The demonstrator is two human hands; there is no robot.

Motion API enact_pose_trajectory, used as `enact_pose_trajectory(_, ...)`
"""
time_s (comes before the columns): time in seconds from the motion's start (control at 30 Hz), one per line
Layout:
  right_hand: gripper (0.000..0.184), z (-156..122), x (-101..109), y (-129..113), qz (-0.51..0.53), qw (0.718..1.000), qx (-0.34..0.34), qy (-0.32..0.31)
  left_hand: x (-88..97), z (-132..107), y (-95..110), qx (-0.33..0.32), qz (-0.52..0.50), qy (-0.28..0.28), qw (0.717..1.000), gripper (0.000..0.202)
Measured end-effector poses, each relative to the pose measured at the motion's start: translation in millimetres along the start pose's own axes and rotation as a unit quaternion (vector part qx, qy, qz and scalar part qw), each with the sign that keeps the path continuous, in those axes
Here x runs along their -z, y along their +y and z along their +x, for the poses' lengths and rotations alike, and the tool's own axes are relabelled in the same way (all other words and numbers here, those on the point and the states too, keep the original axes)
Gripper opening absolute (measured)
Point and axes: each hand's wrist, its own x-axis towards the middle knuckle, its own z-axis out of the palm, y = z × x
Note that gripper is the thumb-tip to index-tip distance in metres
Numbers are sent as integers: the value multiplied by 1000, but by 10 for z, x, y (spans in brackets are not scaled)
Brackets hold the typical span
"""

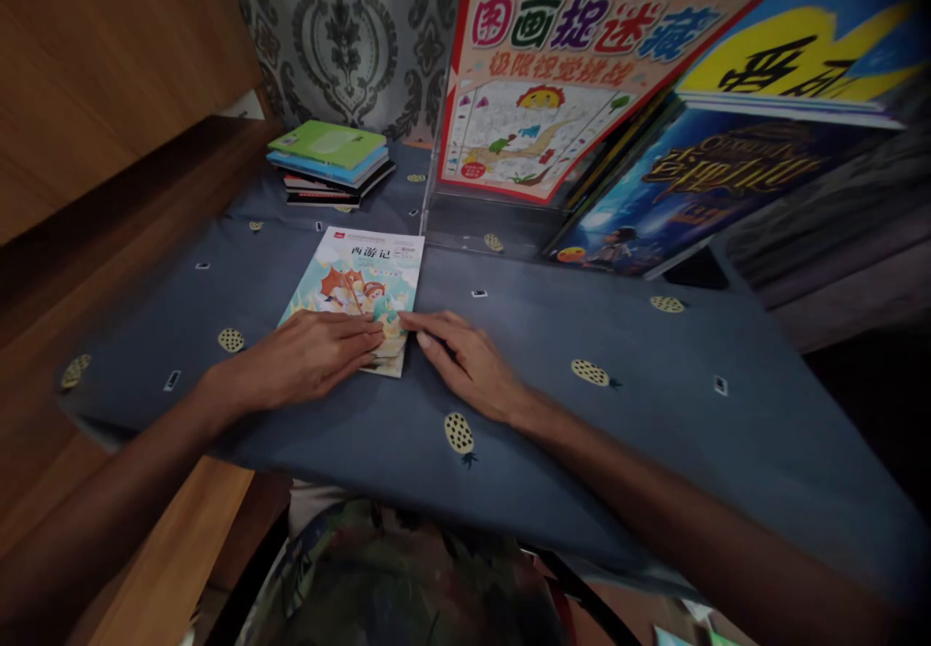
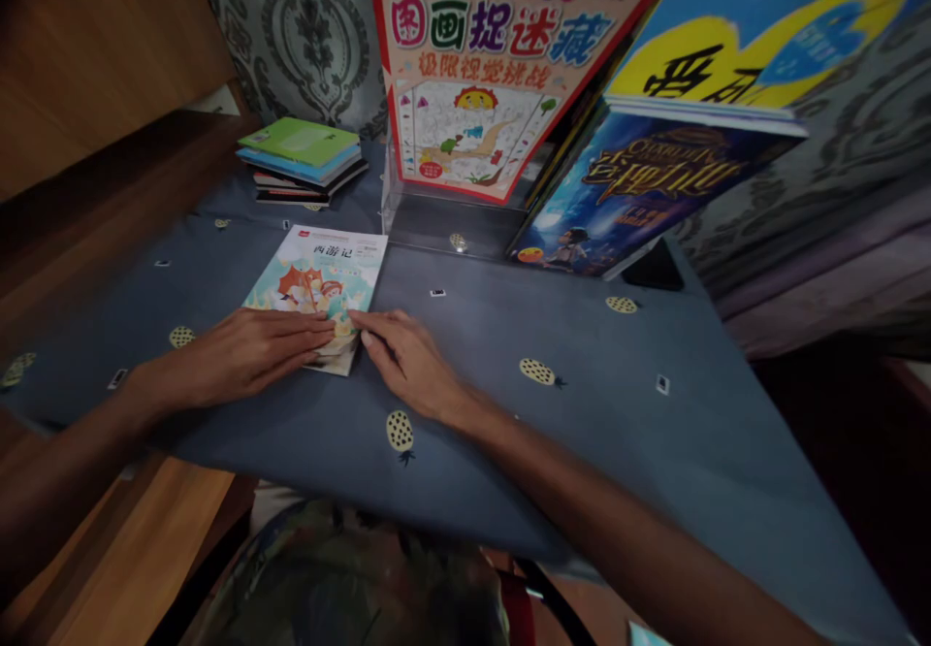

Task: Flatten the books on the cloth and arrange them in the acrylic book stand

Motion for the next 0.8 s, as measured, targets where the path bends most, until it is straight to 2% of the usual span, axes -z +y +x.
enact_pose_trajectory(0.27, 36, -138, -20, -166, 20, 999, 17, 20, -24, -14, 23, 18, -10, 10, 1000, 36)
enact_pose_trajectory(0.43, 30, -167, -56, -173, -69, 993, 92, -12, -98, -49, 21, -6, -8, 58, 998, 35)
enact_pose_trajectory(0.57, 25, -171, -112, -128, -136, 981, 141, -1, -233, -125, 15, 7, -41, 103, 994, 33)
enact_pose_trajectory(0.7, 24, -160, -141, -111, -164, 976, 144, 6, -346, -221, -11, 48, -86, 102, 990, 40)
enact_pose_trajectory(0.8, 23, -142, -140, -125, -178, 976, 125, -7, -373, -269, -121, 126, -98, 68, 985, 48)
